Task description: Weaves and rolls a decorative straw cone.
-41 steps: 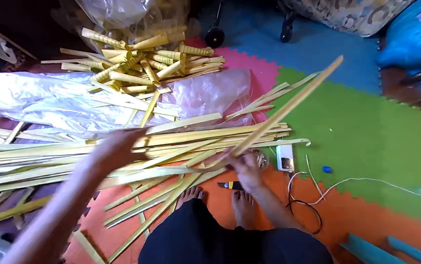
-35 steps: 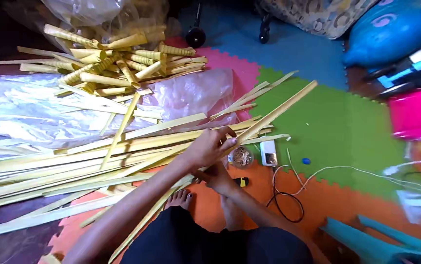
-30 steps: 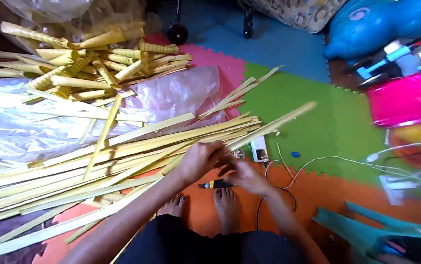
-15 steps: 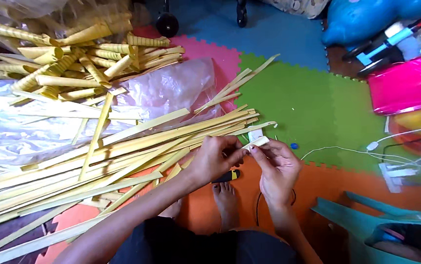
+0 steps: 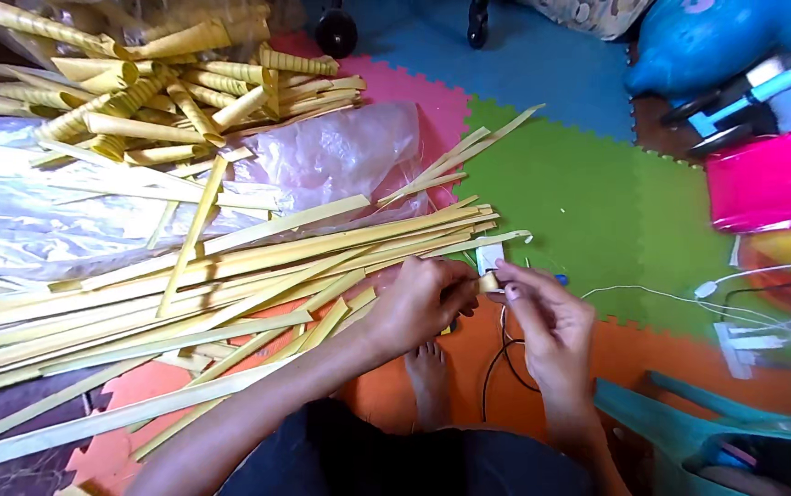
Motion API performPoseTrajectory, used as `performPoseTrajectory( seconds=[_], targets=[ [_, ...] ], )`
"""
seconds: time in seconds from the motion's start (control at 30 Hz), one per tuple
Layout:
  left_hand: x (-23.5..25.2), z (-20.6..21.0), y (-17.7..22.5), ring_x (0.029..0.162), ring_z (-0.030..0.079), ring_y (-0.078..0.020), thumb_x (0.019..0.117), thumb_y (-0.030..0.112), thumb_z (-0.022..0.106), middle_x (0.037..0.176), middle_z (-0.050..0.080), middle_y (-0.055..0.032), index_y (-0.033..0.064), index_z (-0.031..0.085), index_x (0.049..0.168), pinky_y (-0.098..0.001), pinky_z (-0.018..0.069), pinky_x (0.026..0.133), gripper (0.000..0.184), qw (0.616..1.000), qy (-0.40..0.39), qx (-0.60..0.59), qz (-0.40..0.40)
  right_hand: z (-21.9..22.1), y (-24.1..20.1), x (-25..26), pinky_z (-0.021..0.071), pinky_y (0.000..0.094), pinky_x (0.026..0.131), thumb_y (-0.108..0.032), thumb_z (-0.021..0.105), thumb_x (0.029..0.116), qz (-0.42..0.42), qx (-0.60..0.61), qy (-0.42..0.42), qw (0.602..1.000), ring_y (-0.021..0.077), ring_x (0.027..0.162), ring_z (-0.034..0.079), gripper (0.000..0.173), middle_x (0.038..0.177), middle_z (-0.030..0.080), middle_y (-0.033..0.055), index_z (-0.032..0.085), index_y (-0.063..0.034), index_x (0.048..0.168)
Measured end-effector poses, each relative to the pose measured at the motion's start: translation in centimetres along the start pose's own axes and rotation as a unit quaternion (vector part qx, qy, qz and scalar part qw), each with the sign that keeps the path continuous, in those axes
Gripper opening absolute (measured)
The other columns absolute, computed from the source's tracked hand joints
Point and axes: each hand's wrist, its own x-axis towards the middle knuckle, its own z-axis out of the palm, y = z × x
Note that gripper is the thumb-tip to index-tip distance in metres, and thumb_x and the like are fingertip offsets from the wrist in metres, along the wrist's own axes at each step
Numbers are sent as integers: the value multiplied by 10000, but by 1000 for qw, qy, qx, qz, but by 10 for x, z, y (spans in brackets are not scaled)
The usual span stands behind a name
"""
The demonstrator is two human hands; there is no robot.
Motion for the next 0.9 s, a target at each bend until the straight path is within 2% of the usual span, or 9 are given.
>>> performPoseTrajectory(
  seconds=[0.07,0.13,0.2,0.37,0.47,0.57,0.7,0.77,0.9],
  targets=[
    [-2,3,0,704,703,-49,1011,50,582,798,727,-58,-25,717,997,-198,592,696,155,999,1,38,25,3,-1,3,619,280,830,-71,643,970,48,47,7,998,97,918,712,209,1073,732,8,739,-40,1153],
    [-3,7,0,712,707,-39,1015,73,584,806,731,-52,-17,718,999,-189,592,697,163,999,-2,28,30,11,1,5,626,257,805,10,712,892,20,38,52,998,65,830,709,130,931,730,-33,749,-73,986],
    [-4,5,2,735,721,-50,1007,62,599,839,744,-61,-27,712,1021,-201,604,711,144,1000,-6,-13,13,17,2,6,621,244,787,36,716,869,-26,1,78,997,48,811,690,139,892,707,-49,738,-82,937],
    [-4,0,1,770,732,-79,1014,49,599,907,746,-65,-21,683,1074,-237,624,712,125,997,6,-72,-15,15,5,9,628,296,851,-91,763,901,-8,42,48,998,95,902,724,243,1023,743,-32,729,-120,1140],
    [-2,-4,4,658,718,-91,1022,66,604,839,735,-55,-5,672,1042,-256,628,616,100,994,25,-76,-77,18,8,-1,646,320,826,-28,814,816,-31,38,64,997,152,880,749,181,974,770,47,780,-47,993],
    [0,-8,10,605,718,-96,1033,107,611,762,737,-61,-17,681,952,-255,627,578,164,988,18,-84,-128,25,7,-9,632,284,815,11,758,847,-108,-45,99,988,146,913,745,94,965,773,67,790,-29,926],
    [1,-6,11,611,714,-102,1025,66,605,750,717,-63,-11,667,933,-266,636,579,135,992,51,-100,-56,31,-2,-6,642,334,858,-16,757,872,2,78,86,993,146,942,742,322,1066,747,15,673,-102,1171],
    [2,-6,10,630,726,-123,1025,62,604,763,721,-74,-17,660,937,-282,646,596,131,990,43,-121,-51,32,1,-4,645,334,830,4,760,863,10,107,100,989,150,898,741,264,1025,758,34,741,-68,1117],
    [0,-11,16,638,733,-108,1045,80,576,758,740,-69,-21,656,917,-255,636,618,182,974,19,-177,-142,32,4,-8,642,282,807,9,735,863,-141,-64,133,979,156,943,752,112,1000,776,71,783,-31,957]
  ],
)
